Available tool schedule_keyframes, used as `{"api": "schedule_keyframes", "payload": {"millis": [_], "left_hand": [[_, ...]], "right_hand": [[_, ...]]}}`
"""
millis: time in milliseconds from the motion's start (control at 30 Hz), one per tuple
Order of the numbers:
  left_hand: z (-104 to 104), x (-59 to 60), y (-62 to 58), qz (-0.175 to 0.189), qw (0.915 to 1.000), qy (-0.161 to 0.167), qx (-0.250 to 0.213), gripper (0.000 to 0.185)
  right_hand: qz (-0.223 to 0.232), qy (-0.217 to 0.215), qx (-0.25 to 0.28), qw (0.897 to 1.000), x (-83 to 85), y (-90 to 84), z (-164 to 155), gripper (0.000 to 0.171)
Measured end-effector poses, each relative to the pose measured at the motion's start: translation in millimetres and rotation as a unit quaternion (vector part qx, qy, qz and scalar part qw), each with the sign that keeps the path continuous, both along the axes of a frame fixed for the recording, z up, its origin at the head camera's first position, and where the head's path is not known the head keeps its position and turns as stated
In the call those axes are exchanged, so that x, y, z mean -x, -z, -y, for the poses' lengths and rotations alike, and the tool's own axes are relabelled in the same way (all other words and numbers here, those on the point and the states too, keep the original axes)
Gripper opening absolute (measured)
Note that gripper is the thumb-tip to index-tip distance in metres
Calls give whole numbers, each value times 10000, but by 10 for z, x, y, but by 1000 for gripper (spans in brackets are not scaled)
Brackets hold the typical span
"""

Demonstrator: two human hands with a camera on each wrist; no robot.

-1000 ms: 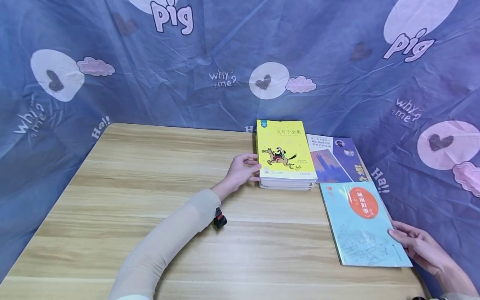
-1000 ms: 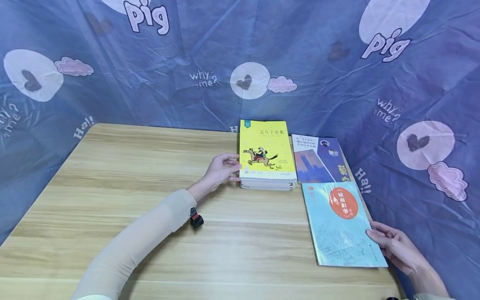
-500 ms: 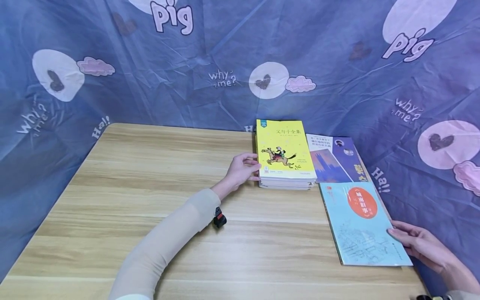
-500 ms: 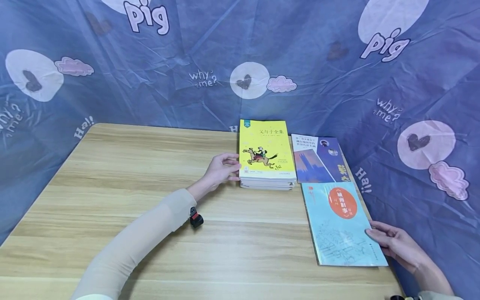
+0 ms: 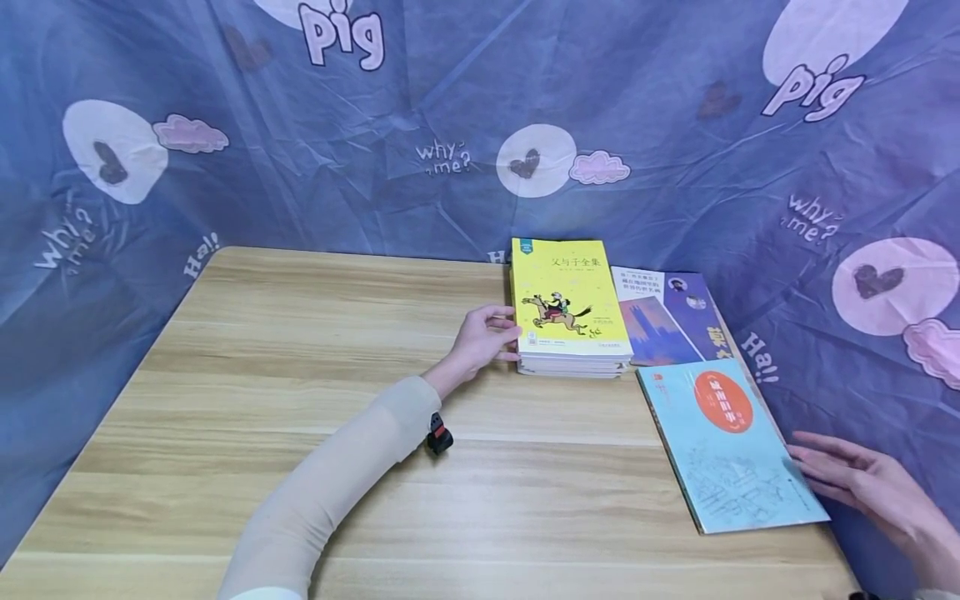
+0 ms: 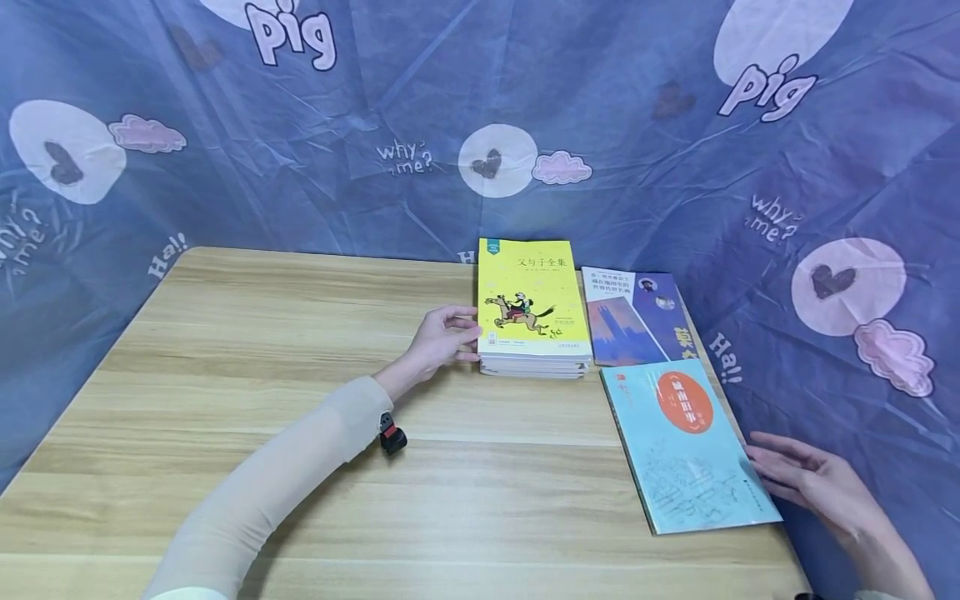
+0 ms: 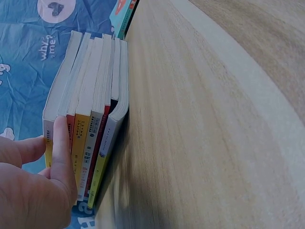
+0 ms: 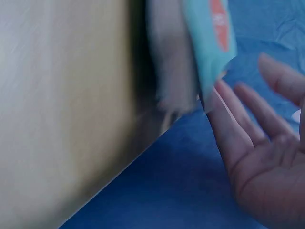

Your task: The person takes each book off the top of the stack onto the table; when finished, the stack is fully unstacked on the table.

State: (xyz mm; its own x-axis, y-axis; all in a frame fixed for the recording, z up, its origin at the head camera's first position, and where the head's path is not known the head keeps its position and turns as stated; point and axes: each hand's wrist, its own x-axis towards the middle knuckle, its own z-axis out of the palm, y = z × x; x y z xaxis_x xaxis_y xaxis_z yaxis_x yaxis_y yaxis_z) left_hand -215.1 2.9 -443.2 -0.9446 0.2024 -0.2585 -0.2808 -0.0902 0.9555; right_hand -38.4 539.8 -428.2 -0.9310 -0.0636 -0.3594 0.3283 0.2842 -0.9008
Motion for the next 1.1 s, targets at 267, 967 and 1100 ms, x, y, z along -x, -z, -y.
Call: {"api": "schedule_keyframes", "payload": {"millis": [267,967,1100], "left_hand": [[8,6,7,18,10000,-16,0,48],[5,-7,-23,31,10000,46,-43,49],[6,-13,-24,31,10000,48,6,49]], "right_hand": [[-926,-277,1499,9840,173,-205,323,51],[-934,-442,-401,9938,1260,-99,1075,29],[-1435,-819,-2151,9625,1374,-110,1116,50]]}}
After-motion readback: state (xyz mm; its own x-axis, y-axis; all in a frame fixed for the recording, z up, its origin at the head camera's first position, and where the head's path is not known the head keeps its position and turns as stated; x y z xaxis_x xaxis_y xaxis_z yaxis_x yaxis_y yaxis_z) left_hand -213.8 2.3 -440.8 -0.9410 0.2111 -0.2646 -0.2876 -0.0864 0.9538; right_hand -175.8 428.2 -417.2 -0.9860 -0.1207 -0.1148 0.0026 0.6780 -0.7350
